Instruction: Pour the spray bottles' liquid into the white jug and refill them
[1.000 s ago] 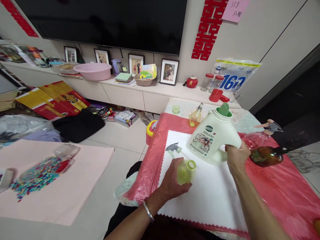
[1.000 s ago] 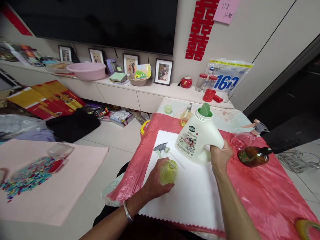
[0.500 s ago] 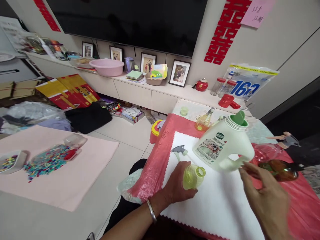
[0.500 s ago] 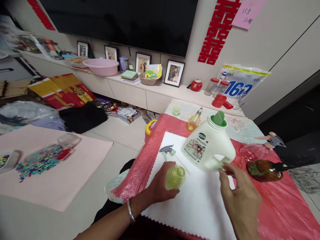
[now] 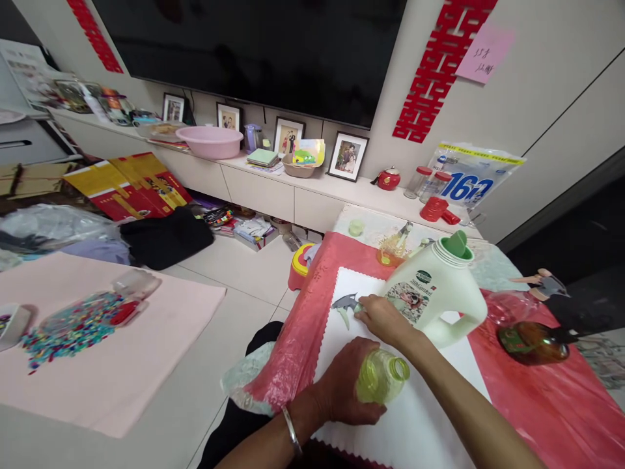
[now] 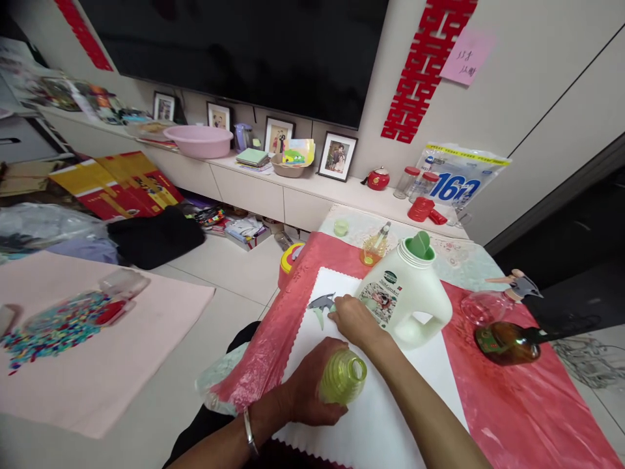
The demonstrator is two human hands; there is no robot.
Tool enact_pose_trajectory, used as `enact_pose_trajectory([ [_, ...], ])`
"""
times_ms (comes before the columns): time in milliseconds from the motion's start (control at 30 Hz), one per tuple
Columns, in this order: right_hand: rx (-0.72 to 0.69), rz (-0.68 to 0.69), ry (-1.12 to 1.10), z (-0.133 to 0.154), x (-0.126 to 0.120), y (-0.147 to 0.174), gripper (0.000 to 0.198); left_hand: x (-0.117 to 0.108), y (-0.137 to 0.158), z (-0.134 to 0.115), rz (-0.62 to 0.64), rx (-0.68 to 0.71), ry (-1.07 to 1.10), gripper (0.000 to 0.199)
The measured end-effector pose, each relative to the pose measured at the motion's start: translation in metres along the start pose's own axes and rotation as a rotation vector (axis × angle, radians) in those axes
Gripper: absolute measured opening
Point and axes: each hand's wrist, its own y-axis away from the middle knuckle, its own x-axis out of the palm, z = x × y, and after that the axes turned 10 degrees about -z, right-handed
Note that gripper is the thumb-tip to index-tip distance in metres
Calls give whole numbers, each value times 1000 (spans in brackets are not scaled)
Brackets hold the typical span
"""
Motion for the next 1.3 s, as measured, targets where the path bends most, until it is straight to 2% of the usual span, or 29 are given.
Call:
enact_pose_trajectory([
  [167,57,9,110,11,9,-13,25,0,1,3,0,12,-1,91],
  [267,37,-76,29,11,-5,-7,20,2,2,9,6,27,2,95],
  [367,7,-290,-160,5,-39,14,13,3,3,14,11,28,5,99],
  [467,11,-568,-421,-5,-80,46,36,3,1,14,11,-20,23,100],
  [533,8,-731,-679,-7,-99,70,40,3,-1,12,16,-62,33,99],
  [567,10,-826,-924,-7,-105,80,33,2,-2,11,18,-77,34,99],
  [633,3,-1005,-1247,-1,-109,99,19,1,-3,8,18,-97,33,99],
  [667,-4,-1074,-1332,3,-107,106,15,1,-4,7,18,-101,32,99],
  [733,-11,-1164,-1346,9,-99,115,12,1,-4,7,19,-98,28,100],
  [867,-14,-1187,-1338,15,-77,117,26,1,-5,8,23,-89,10,101],
  [967,-17,-1129,-1348,11,-59,114,22,2,-5,8,31,-101,0,101],
  [1100,26,-929,-1316,0,-25,120,37,2,-5,8,24,-101,1,102],
  [1300,51,-677,-1278,-5,21,131,34,2,-6,6,28,-89,-42,100],
])
